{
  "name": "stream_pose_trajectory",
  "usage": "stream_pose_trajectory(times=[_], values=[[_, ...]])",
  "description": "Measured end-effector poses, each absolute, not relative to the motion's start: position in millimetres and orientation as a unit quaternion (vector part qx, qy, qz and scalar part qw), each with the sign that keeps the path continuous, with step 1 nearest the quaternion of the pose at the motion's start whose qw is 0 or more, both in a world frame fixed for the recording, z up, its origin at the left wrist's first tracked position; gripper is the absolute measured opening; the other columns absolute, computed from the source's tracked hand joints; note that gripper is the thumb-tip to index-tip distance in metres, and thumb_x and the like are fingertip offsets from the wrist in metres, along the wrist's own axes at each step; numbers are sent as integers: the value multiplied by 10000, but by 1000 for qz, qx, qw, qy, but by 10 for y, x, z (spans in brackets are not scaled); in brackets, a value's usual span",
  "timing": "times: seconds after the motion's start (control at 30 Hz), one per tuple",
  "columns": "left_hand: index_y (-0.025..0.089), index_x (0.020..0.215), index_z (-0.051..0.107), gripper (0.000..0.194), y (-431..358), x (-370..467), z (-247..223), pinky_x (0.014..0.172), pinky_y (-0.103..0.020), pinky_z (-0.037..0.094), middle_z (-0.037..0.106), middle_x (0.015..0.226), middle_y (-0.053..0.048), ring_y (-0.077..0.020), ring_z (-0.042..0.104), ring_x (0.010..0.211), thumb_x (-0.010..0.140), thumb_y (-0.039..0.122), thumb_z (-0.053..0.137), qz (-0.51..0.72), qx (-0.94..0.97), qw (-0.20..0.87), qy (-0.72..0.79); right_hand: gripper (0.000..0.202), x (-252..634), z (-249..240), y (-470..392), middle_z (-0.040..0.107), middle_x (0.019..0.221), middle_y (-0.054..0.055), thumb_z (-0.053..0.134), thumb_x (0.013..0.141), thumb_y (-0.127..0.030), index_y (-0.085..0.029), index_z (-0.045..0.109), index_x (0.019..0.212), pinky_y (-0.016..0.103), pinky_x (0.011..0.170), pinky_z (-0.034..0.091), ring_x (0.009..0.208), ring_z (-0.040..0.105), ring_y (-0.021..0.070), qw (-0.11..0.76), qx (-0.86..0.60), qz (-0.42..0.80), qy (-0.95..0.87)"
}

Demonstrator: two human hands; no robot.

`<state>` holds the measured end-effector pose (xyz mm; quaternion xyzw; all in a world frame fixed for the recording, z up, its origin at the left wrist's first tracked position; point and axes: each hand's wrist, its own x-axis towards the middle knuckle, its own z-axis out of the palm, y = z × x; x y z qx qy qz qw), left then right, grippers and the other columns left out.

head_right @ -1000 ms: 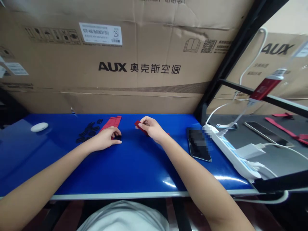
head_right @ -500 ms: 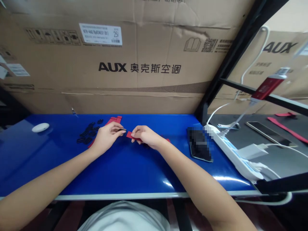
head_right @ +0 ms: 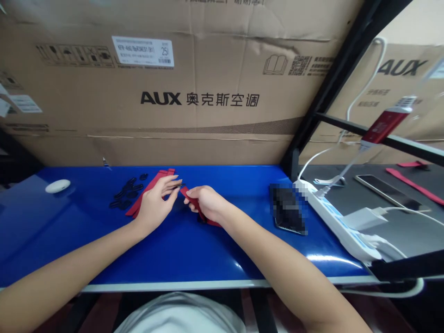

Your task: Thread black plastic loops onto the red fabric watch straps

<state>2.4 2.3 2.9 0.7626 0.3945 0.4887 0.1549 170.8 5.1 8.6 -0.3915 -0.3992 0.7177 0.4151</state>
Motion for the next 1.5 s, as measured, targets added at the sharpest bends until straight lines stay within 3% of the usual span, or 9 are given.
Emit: stream_pose_trajectory(times=[0.43, 0.6, 0.73, 0.87, 0.97, 1.07, 1.23, 1.37, 1.5], values=[[219, 1115, 546, 285, -46, 78, -7, 828, -280, 596, 622, 1054, -35, -130, 652, 918, 851, 113, 569, 506, 772, 109, 368, 114, 1617, 73, 17, 506, 631, -6, 602, 635, -144, -159, 554, 738, 265, 512, 300, 520, 416, 105, 493, -293, 732, -369], [199, 1074, 534, 212, -28, 68, 49, 820, -299, 576, 609, 930, -35, -148, 655, 889, 866, 207, 573, 523, 706, 282, 384, 317, 1593, 81, -2, 565, 840, -3, 627, 655, -205, -245, 541, 958, 240, 523, 327, 690, 501, 141, 537, -305, 692, -373], [180, 1003, 541, 302, 86, 20, 42, 861, -370, 566, 578, 740, 33, -128, 650, 744, 760, 241, 712, 548, 595, 451, 378, 285, 1580, 37, 20, 548, 888, -6, 698, 682, -317, -249, 545, 912, 224, 579, 355, 759, 504, 136, 527, -328, 632, -464], [159, 881, 602, 308, 124, -16, 73, 905, -364, 546, 634, 816, 9, -129, 670, 801, 630, 133, 779, 521, 471, 608, 370, 264, 1595, -34, 79, 540, 844, 1, 705, 720, -393, -226, 555, 858, 251, 650, 386, 724, 474, 133, 511, -348, 572, -539], [150, 889, 653, 326, 93, -25, 102, 902, -354, 538, 688, 889, -40, -157, 682, 850, 597, 80, 782, 451, 461, 666, 376, 189, 1646, -20, 107, 547, 966, 28, 682, 775, -381, -221, 615, 848, 290, 786, 410, 861, 508, 154, 512, -349, 497, -607], [130, 877, 681, 293, 60, -24, 111, 884, -345, 530, 707, 848, -54, -163, 679, 825, 603, 88, 779, 392, 528, 647, 387, 157, 1726, 68, 97, 563, 1061, 41, 674, 803, -370, -218, 636, 815, 311, 889, 393, 1012, 520, 174, 517, -319, 467, -643], [134, 840, 701, 206, 60, -37, 116, 767, -326, 546, 701, 697, -24, -170, 678, 681, 638, 96, 696, 372, 627, 538, 423, 238, 1884, 257, 26, 612, 785, 3, 637, 829, -451, -220, 610, 880, 274, 658, 405, 675, 511, 132, 436, -325, 531, -650], [138, 968, 719, 289, 85, -60, 96, 742, -333, 556, 719, 717, -34, -207, 702, 707, 682, 151, 677, 382, 657, 465, 455, 262, 1937, 335, -8, 639, 764, 29, 606, 844, -436, -177, 628, 819, 274, 631, 406, 660, 523, 136, 364, -373, 462, -718], [156, 964, 741, 293, 84, -56, 55, 758, -325, 559, 741, 794, -45, -216, 704, 761, 676, 159, 689, 383, 702, 385, 461, 182, 1898, 267, 13, 602, 658, 5, 606, 829, -359, -178, 613, 816, 257, 556, 385, 570, 506, 123, 348, -439, 389, -731]])
